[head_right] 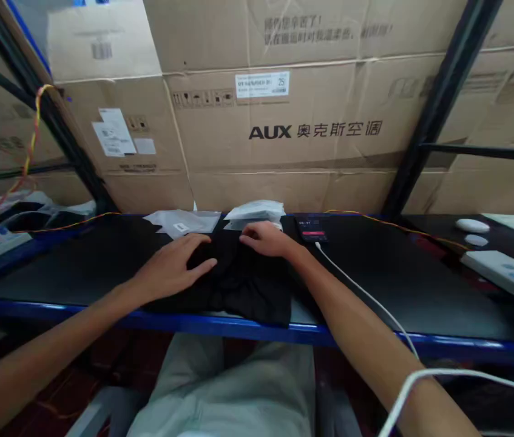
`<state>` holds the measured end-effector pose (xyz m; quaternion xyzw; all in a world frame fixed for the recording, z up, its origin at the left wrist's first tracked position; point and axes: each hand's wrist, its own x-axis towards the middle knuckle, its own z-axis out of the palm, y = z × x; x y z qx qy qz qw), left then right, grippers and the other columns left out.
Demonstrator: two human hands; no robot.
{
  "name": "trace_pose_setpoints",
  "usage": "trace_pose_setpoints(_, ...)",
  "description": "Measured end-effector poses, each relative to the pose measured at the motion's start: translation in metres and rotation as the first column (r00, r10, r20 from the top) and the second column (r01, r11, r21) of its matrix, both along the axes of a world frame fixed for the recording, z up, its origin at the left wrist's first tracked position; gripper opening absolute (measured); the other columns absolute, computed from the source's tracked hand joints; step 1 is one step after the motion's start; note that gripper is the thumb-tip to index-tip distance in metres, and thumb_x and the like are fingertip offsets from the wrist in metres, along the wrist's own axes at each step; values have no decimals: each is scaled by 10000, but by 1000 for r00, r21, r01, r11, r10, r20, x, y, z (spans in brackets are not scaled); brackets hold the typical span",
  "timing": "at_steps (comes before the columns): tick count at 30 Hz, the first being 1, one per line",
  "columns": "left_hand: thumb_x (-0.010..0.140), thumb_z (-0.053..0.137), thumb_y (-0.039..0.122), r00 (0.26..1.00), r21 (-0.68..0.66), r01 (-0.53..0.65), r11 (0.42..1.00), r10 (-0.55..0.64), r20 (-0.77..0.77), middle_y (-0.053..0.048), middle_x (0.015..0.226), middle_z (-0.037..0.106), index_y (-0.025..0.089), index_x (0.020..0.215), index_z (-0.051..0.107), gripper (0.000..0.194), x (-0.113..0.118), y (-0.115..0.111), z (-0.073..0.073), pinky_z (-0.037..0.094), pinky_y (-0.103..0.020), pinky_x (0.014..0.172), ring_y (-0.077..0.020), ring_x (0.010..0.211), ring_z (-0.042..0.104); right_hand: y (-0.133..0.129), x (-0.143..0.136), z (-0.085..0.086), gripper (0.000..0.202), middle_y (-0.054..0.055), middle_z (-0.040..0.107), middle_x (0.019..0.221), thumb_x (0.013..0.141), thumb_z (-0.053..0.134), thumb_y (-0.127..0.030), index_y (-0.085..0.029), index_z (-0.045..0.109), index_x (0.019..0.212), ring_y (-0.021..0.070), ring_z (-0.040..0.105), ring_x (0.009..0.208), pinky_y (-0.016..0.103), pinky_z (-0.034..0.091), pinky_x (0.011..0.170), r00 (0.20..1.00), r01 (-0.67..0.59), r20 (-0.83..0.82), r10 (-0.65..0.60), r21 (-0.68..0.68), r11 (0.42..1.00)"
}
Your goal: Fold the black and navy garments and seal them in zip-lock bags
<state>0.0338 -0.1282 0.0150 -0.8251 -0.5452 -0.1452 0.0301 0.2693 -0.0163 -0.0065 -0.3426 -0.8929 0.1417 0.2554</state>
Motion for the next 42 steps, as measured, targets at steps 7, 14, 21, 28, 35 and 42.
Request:
trace_pose_setpoints(7, 809, 599, 583, 985, -200, -77, 977, 105, 134, -182, 1193, 670, 156, 1252, 481, 627, -8, 24, -3, 492, -461, 933, -371, 1119, 638, -1, 1, 3, 467, 49, 698, 745, 997, 428, -481, -138, 675, 797, 156, 600, 690, 258, 418, 634, 995, 74, 68, -69, -67, 995)
trace_pose_setpoints(14, 785, 534, 143, 965, 45, 182, 982, -188, 182, -116, 1230, 608, 205, 1235, 445, 463, 5, 20, -5, 467, -414, 1017, -271, 1162, 595, 4, -1, 0, 541, 84, 719, 940, 999, 361, -583, -149, 681, 953, 187, 639, 851, 303, 496, 760, 987, 42, -148, -70, -185, 982)
trace_pose_setpoints(21, 875, 558, 172, 889, -30, 456, 889, -457, -28, -105, 1493, 480, 233, 1380, 528, 509, 12, -5, -21, 312, -472, 1202, -292, 1447, 360, -7, 1, 12, 438, 102, 640, 1320, 957, 494, -522, -199, 653, 1208, 239, 582, 1224, 391, 458, 1031, 955, -136, -295, 40, -311, 941)
trace_pose_setpoints(28, 990, 509, 385, 887, -124, 461, 879, -457, 61, -100, 1589, 397, 240, 1488, 465, 520, -9, -2, -33, 291, -453, 1223, -294, 1484, 330, -34, -15, 12, 420, 117, 665, 1283, 881, 651, -449, -189, 674, 1210, 300, 550, 1272, 492, 352, 1119, 947, -316, 63, 314, 25, 948)
trace_pose_setpoints(35, 953, 562, 470, 884, -258, 466, 846, -454, 110, -72, 1618, 343, 273, 1522, 420, 619, -23, -3, -27, 279, -480, 1213, -315, 1500, 288, -42, -31, -11, 578, 61, 334, 1626, 1037, 255, -537, -296, 332, 1557, 286, 248, 1517, 604, 112, 1204, 930, -235, 229, 287, -231, 944)
trace_pose_setpoints(42, 885, 516, 275, 980, 39, 134, 990, -139, 141, -84, 1175, 748, 171, 1145, 726, 350, -68, 60, 0, 494, -367, 1020, -241, 1112, 673, -36, -29, -9, 535, 73, 393, 1595, 1026, 295, -389, -233, 417, 1523, 272, 290, 1501, 555, 135, 1228, 943, -196, 206, 261, -290, 937)
